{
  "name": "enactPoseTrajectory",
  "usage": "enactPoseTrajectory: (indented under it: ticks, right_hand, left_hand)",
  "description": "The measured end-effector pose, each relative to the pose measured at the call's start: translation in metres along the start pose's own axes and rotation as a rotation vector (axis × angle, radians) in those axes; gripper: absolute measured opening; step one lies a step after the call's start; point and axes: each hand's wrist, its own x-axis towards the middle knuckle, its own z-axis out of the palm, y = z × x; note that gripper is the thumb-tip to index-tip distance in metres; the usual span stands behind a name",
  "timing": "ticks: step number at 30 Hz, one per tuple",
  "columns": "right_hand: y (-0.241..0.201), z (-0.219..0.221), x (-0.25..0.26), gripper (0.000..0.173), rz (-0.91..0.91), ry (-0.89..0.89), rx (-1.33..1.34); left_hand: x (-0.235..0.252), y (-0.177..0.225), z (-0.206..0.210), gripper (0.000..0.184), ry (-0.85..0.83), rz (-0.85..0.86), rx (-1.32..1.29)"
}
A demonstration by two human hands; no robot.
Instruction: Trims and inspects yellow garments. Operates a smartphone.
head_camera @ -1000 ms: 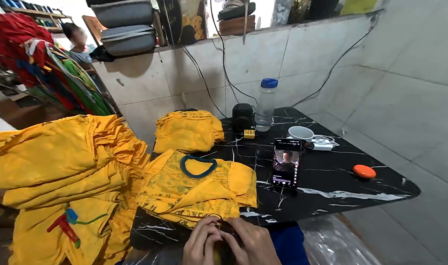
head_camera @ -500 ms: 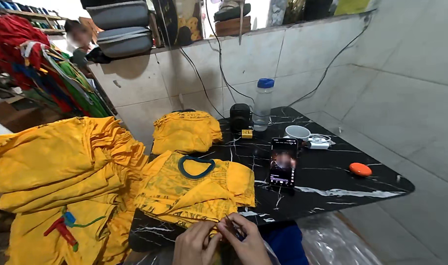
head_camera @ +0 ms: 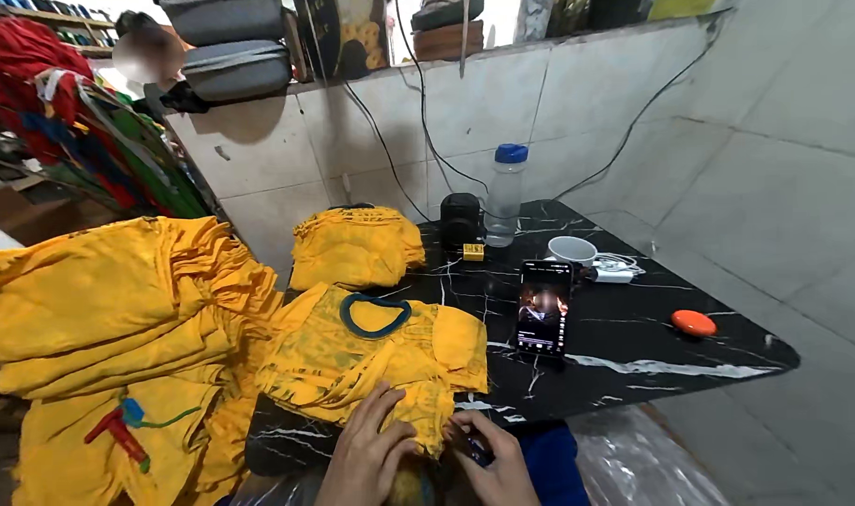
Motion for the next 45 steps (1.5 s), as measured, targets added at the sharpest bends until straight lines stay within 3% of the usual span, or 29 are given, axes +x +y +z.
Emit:
enactPoseTrajectory:
  ticks: [4,8,9,11,14,19,22,25,29,32,36,39,45]
  right_hand:
    - [-0.008,0.000,0.002,0.013,0.019,0.048,0.056]
    - [-0.014,0.009,0.000,0.026,0.045,-0.046,-0.165]
    - [-0.017,0.011,-0.002,0.024,0.021,-0.055,-0.178]
    - [-0.020,0.013,-0.003,0.018,0.010,-0.042,-0.052]
    - [-0.029,0.013,-0.001,0.008,0.214,-0.050,0.368]
    - [-0.034,0.011,0.000,0.026,0.524,-0.107,0.623]
    - [-0.029,0.009,0.001,0.014,0.422,-0.080,0.537]
    - [-0.025,0.011,-0.001,0.014,0.264,-0.038,0.381]
    - [-0.027,0.006,-0.005,0.012,0.137,-0.066,0.189]
    - [-0.024,0.002,-0.005,0.017,0.045,-0.119,0.131]
    - [-0.022,0.001,-0.009,0.021,0.002,-0.183,0.129]
    - [-0.025,0.002,-0.010,0.025,0.016,-0.144,0.096]
    - [-0.031,0.002,-0.011,0.016,0.123,-0.132,0.251]
  left_hand:
    - [-0.002,-0.002,-0.002,0.017,0.134,0.029,-0.115]
    - [-0.004,0.000,0.000,0.025,-0.002,0.032,0.086]
    - [-0.005,0.001,0.000,0.019,-0.005,0.050,0.116]
    - [-0.008,0.002,-0.002,0.011,0.034,0.057,0.059]
    - [-0.013,0.004,-0.006,0.009,0.143,0.040,-0.160]
    - [-0.015,0.004,-0.014,0.007,0.191,0.004,-0.161]
    - [-0.014,0.007,-0.013,0.009,0.240,0.016,-0.117]
    - [-0.010,0.021,-0.005,0.010,0.340,-0.045,-0.137]
    - [-0.006,0.049,0.006,0.011,0.314,-0.222,-0.490]
    - [-0.004,0.061,0.014,0.018,0.341,-0.241,-0.733]
    - [-0.004,0.069,0.026,0.017,0.480,-0.218,-0.712]
    - [-0.004,0.071,0.030,0.014,0.486,-0.199,-0.685]
    - [-0.005,0.070,0.031,0.012,0.489,-0.224,-0.698]
